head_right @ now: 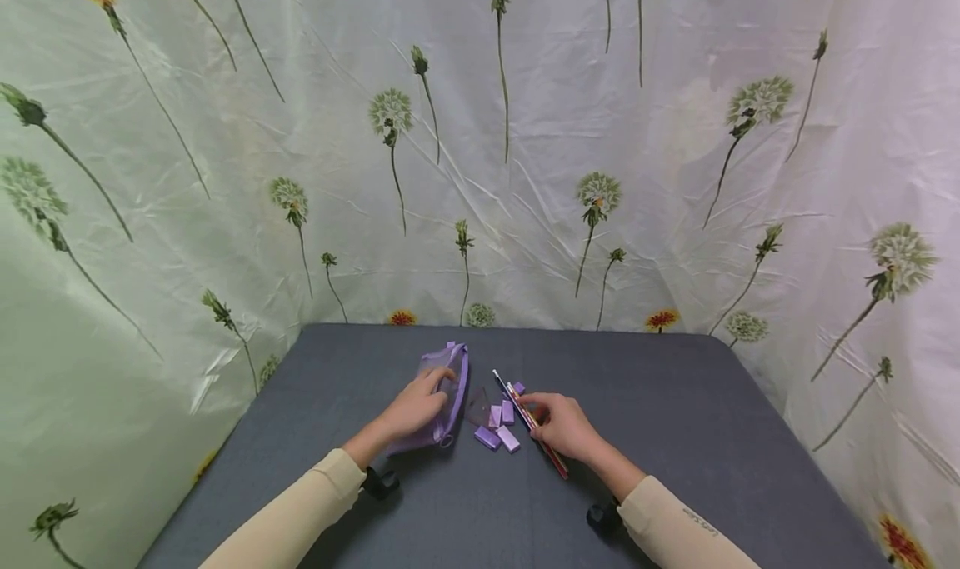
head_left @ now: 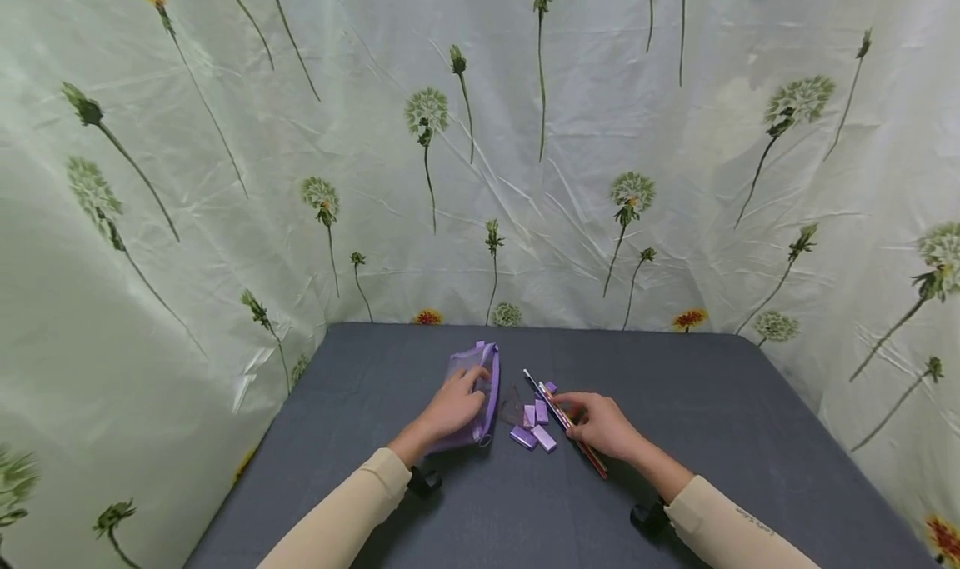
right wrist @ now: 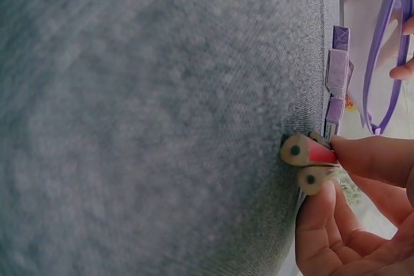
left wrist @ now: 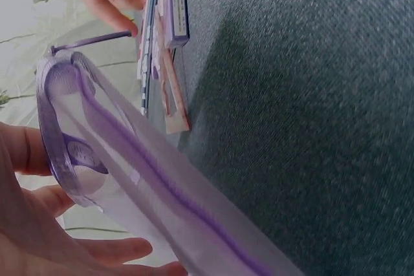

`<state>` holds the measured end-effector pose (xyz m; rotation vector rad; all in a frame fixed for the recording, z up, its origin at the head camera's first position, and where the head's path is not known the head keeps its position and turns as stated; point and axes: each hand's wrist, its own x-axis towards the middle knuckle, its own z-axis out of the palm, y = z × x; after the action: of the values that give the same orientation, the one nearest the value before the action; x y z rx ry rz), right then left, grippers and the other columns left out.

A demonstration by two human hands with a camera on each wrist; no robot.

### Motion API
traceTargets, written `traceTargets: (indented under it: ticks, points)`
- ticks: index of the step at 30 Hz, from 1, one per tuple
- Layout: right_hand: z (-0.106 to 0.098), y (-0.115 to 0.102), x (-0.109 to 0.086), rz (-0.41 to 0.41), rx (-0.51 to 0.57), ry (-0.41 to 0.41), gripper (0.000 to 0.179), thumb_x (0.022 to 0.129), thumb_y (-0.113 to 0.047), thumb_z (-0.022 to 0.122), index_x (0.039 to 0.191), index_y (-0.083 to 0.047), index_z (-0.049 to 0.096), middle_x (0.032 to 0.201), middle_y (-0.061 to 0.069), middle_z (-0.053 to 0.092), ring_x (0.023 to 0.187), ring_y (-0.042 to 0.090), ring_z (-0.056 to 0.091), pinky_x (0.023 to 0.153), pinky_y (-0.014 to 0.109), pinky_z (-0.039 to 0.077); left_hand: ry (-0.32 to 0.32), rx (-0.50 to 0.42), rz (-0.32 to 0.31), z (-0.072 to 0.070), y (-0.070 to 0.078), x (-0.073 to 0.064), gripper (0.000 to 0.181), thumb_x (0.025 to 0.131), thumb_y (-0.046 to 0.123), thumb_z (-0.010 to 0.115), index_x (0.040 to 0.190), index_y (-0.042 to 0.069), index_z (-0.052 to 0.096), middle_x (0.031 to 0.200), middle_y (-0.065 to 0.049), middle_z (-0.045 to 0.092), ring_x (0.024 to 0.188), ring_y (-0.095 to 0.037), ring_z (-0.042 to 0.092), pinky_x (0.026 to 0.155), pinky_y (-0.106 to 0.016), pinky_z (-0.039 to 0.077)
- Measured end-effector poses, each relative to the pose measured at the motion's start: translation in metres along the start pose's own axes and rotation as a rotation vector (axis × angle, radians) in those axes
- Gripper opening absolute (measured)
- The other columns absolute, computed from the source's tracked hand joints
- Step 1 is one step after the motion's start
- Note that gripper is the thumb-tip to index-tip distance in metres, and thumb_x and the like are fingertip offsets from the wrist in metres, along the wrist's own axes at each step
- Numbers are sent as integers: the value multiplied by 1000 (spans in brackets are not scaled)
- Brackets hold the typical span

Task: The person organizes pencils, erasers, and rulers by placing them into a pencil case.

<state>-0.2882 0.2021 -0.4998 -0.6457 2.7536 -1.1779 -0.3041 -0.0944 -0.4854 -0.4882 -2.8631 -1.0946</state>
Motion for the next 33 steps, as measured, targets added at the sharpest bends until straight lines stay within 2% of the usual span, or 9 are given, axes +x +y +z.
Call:
traceTargets:
  ticks: [5, 11, 15, 24, 29, 32, 33]
  points:
    - [0, 1, 0, 26, -1, 27, 53, 80, 6, 76, 128, -15, 70, 92, 4, 65, 60, 15, 55, 52, 30, 46, -9, -68, -17, -5, 0, -1, 39, 93, 16, 48, 131, 17, 57, 140, -13, 52, 112, -28, 53, 90, -51, 46]
    - [-1, 2, -2, 36, -2, 32, 47, 80, 6, 77, 122, -15, 73, 93, 3, 65, 67, 15, 59, 58, 32, 49, 5, -133, 4, -8, -3, -3, 45, 92, 19, 54, 137, 15, 54, 135, -12, 55, 107, -26, 53, 85, -46, 45]
    - [-1, 2, -3, 47, 11, 38, 42, 81, 5, 78, 118, -13, 75, 94, 3, 66, 72, 16, 60, 61, 34, 51, 9, -185, 19, -9, -5, -5, 45, 96, 19, 59, 140, 16, 52, 140, -12, 54, 114, -26, 54, 89, -48, 46]
    - [-2, 2, -3, 78, 34, 35, 32, 84, 3, 75, 112, -12, 76, 103, 3, 70, 85, 17, 64, 73, 38, 56, -1, -278, 2, -13, -15, -8, 46, 98, 27, 64, 141, 34, 49, 153, -7, 44, 125, -34, 54, 90, -51, 51]
    - [-5, 1, -3, 120, 55, 49, 32, 84, 2, 76, 112, -14, 77, 105, 3, 70, 87, 18, 66, 74, 39, 58, -33, -311, 31, -17, -16, -10, 53, 98, 27, 64, 148, 25, 46, 155, -10, 41, 129, -40, 50, 94, -55, 50]
    - [-7, -1, -4, 124, 79, 54, 32, 83, 1, 77, 112, -13, 76, 104, 5, 70, 86, 19, 67, 70, 38, 57, -39, -338, 38, -19, -17, -12, 55, 98, 28, 64, 149, 25, 44, 157, -11, 38, 132, -42, 48, 96, -57, 48]
    - [-8, -1, -4, 119, 87, 53, 32, 84, 2, 77, 112, -11, 76, 104, 5, 70, 85, 19, 67, 68, 37, 57, -41, -350, 32, -22, -12, -15, 54, 99, 27, 64, 149, 25, 44, 157, -13, 38, 133, -43, 47, 98, -58, 47]
